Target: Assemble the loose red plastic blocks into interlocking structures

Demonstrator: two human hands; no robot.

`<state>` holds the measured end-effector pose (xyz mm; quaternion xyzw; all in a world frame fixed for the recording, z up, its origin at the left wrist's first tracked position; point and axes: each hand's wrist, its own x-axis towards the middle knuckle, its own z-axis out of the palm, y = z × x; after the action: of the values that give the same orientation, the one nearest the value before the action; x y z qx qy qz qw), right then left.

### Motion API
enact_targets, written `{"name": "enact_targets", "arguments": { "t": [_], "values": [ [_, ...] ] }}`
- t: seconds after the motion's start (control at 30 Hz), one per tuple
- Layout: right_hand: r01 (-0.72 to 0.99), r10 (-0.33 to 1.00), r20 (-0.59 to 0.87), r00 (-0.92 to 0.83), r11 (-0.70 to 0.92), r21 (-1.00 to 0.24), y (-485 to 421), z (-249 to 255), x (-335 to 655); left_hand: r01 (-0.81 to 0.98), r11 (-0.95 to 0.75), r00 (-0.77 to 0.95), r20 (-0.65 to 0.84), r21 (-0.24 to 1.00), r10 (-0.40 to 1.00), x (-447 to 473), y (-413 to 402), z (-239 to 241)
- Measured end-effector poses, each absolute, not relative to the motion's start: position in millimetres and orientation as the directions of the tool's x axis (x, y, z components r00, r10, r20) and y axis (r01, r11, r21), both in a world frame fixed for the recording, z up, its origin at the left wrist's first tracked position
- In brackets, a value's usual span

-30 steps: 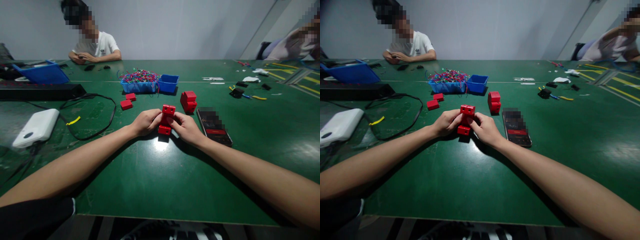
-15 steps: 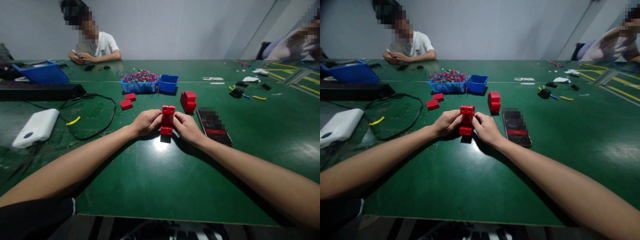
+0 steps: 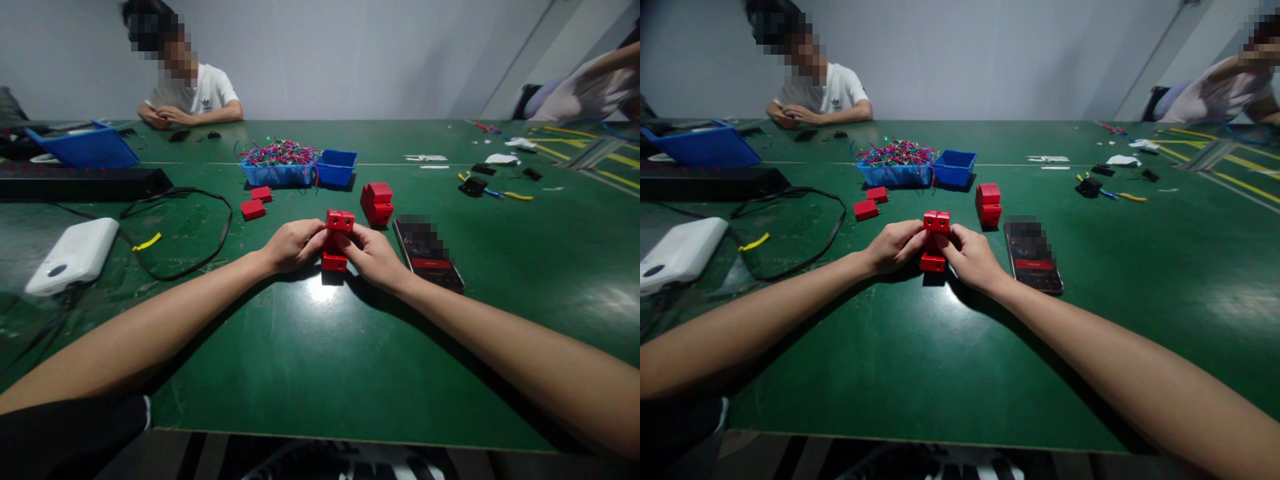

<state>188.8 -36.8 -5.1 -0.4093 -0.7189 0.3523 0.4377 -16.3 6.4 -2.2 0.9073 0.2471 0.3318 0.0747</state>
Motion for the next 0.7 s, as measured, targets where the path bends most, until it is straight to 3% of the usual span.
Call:
{"name": "enact_targets", "arguments": {
  "t": [0.5,0.7],
  "values": [
    [0.309,0.891,0.366,-0.269,0.44,-0.844,-35.7,-7.1,188.4,0.42,-0.858,0.658,0.552,0.295,0.512,-17.3,7.5,-4.5],
    [0.349,0.915,0.325,-0.238,0.393,-0.851,-38.7,-1.8,188.2,0.426,-0.876,0.674,0.565,0.229,0.475,-18.8,12.1,-7.9]
  ]
}}
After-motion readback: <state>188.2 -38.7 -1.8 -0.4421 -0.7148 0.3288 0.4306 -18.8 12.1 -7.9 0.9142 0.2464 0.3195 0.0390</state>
